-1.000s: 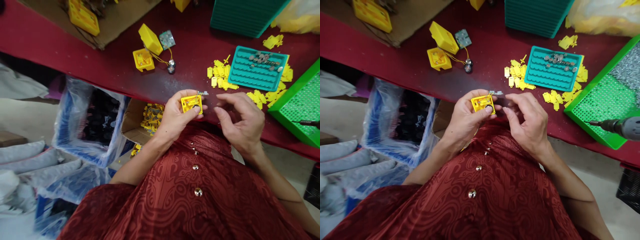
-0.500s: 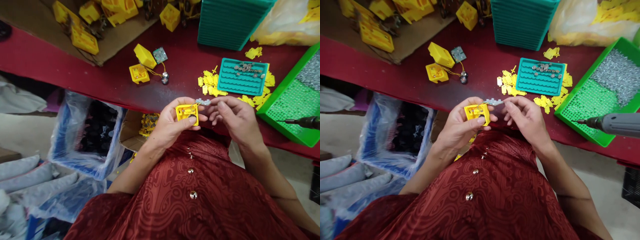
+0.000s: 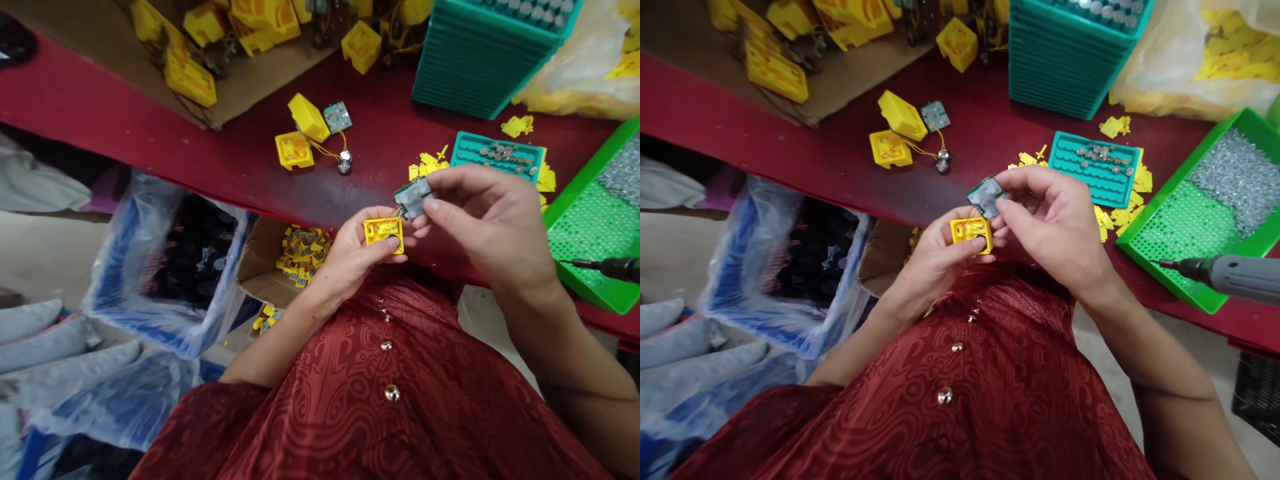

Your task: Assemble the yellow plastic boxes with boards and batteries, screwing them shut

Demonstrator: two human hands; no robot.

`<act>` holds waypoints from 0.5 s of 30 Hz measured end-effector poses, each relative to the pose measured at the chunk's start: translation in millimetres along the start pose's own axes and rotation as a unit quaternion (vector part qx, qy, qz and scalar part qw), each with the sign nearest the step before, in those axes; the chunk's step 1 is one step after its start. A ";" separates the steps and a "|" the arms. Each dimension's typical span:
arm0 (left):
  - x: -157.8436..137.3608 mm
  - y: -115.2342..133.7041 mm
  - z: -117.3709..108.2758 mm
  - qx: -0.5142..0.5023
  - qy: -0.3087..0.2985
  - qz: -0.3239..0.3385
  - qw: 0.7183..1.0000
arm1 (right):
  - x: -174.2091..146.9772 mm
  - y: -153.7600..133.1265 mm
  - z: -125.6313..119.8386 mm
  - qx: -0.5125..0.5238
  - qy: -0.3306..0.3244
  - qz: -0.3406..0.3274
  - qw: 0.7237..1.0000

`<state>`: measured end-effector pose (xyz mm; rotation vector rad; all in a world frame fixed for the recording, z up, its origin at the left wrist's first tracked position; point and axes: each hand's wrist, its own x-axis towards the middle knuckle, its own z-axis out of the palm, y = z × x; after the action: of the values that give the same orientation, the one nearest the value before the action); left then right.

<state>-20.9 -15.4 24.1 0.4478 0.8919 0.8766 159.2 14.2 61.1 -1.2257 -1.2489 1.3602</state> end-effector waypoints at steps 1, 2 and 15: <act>0.9 -0.4 0.8 -0.014 0.005 0.000 1.000 | 1.1 -2.1 4.6 -0.031 -0.008 -0.030 0.999; 1.8 -0.7 1.7 -0.026 0.010 0.003 1.000 | 1.9 -3.5 9.1 -0.063 -0.014 -0.063 0.996; 1.4 5.9 -15.4 -0.092 -0.007 0.051 0.994 | -19.3 -1.9 27.0 -0.304 -0.047 -0.321 0.896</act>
<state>-35.9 -10.9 18.5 0.3413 0.7722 1.0393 134.5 -7.7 64.8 -0.9886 -2.0176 0.5534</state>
